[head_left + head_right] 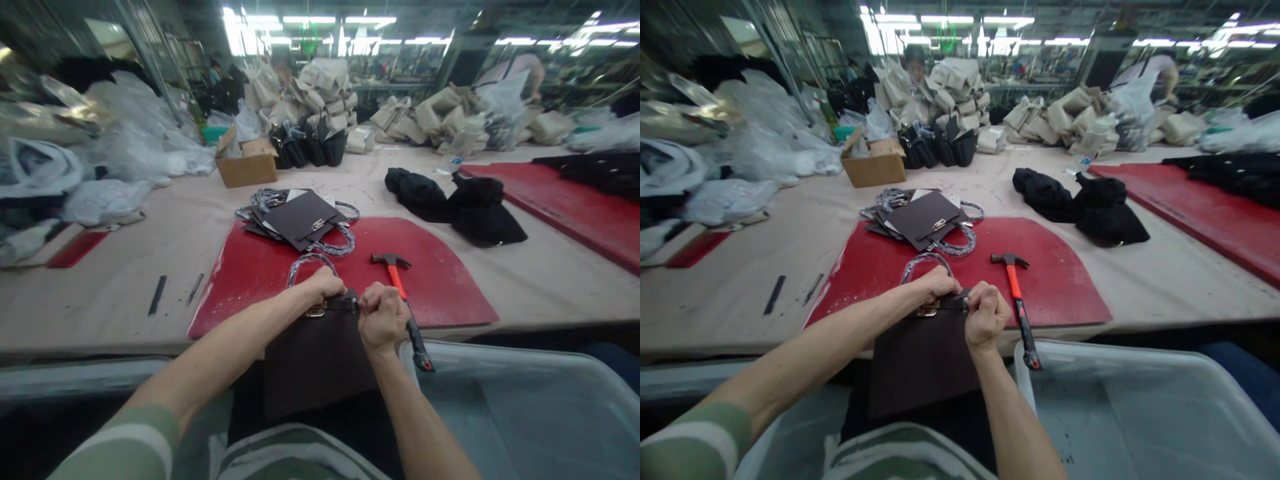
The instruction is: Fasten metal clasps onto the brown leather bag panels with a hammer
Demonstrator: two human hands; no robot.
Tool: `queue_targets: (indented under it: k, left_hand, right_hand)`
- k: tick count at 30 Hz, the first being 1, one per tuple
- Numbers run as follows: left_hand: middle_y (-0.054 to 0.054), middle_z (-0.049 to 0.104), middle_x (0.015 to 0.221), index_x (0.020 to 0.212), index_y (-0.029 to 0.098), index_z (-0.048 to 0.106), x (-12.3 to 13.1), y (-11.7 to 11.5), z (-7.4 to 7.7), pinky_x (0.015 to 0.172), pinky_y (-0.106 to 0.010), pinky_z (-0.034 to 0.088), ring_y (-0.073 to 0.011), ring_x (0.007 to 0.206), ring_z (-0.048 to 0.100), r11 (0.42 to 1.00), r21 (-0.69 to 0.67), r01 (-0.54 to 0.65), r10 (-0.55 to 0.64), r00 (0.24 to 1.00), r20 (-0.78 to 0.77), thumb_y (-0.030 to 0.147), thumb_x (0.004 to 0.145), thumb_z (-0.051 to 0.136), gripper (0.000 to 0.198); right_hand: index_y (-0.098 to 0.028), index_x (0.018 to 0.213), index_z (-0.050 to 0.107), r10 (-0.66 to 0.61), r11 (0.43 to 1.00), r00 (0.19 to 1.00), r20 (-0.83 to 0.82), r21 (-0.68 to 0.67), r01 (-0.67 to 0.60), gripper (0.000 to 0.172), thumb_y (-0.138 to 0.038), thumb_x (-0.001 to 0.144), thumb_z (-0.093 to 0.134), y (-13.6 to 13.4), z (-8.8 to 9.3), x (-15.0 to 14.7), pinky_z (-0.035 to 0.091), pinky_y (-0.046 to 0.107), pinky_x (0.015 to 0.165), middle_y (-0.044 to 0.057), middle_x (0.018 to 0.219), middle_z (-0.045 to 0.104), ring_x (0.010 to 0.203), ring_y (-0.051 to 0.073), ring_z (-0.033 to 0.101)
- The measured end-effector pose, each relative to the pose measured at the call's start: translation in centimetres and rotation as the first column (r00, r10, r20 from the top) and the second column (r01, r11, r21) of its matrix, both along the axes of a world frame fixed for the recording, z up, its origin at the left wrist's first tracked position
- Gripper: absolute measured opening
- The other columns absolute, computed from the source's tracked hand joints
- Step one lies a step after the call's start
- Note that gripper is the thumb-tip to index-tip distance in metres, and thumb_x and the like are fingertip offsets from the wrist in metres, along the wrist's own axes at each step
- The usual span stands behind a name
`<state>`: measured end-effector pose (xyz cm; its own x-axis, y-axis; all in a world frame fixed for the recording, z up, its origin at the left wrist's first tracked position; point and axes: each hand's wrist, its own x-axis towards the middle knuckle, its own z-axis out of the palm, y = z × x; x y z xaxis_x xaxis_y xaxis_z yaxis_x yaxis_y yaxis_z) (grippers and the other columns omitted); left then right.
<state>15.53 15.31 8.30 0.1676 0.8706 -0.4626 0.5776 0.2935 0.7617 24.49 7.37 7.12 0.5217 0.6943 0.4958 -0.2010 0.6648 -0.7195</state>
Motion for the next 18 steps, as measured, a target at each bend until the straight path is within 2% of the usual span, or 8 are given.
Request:
queue_targets:
  k: [7,11,14,16,18]
  left_hand:
    - [0.0,0.055,0.052,0.056,0.013,0.059,0.6,0.5,-1.6,0.047,-0.022,0.037,-0.0142,0.052,0.055,0.998,0.028,0.047,-0.045,0.996,-0.078,0.008,0.06,0.068,0.011]
    - [-0.004,0.062,0.061,0.062,0.013,0.064,0.1,0.4,-1.2,0.053,-0.024,0.04,-0.0182,0.064,0.062,0.992,0.102,0.075,-0.061,0.99,-0.128,0.015,0.064,0.069,0.006]
    - [-0.006,0.066,0.069,0.067,0.014,0.066,-0.8,0.3,-0.4,0.06,-0.027,0.044,-0.021,0.071,0.064,0.972,0.213,0.102,-0.051,0.971,-0.233,0.026,0.071,0.069,0.012]
    - [-0.008,0.068,0.075,0.071,0.015,0.066,-1.6,0.0,-0.1,0.067,-0.03,0.048,-0.023,0.076,0.066,0.95,0.268,0.16,-0.067,0.943,-0.327,0.029,0.076,0.066,0.015]
    - [-0.011,0.069,0.083,0.078,0.015,0.067,-2.4,-0.6,-0.1,0.076,-0.035,0.05,-0.0259,0.083,0.066,0.901,0.365,0.235,-0.064,0.904,-0.422,0.028,0.079,0.063,0.014]
  right_hand:
    - [-0.02,0.055,0.04,-0.029,0.996,1.0,0.004,-0.081,0.029,0.051,-0.045,0.099,0.048,0.8,-1.7,0.1,0.022,0.026,0.045,-0.005,0.05,0.034,0.044,0.01,0.031]
    - [-0.02,0.055,0.042,-0.018,0.988,0.999,0.051,-0.15,0.025,0.052,-0.048,0.097,0.05,1.2,-2.0,0.0,0.023,0.027,0.047,-0.004,0.051,0.038,0.046,0.01,0.034]
    - [-0.02,0.057,0.044,-0.01,0.98,0.998,0.066,-0.197,0.023,0.05,-0.05,0.097,0.05,1.6,-2.0,0.1,0.024,0.026,0.046,-0.004,0.053,0.038,0.046,0.01,0.033]
    - [-0.02,0.058,0.043,-0.012,0.973,0.997,0.073,-0.228,0.028,0.05,-0.05,0.098,0.048,1.9,-1.9,0.1,0.025,0.026,0.046,-0.005,0.053,0.038,0.046,0.01,0.032]
    - [-0.02,0.059,0.043,-0.008,0.967,0.996,0.084,-0.254,0.029,0.05,-0.05,0.098,0.047,2.1,-1.8,0.1,0.026,0.026,0.046,-0.005,0.054,0.038,0.046,0.009,0.032]
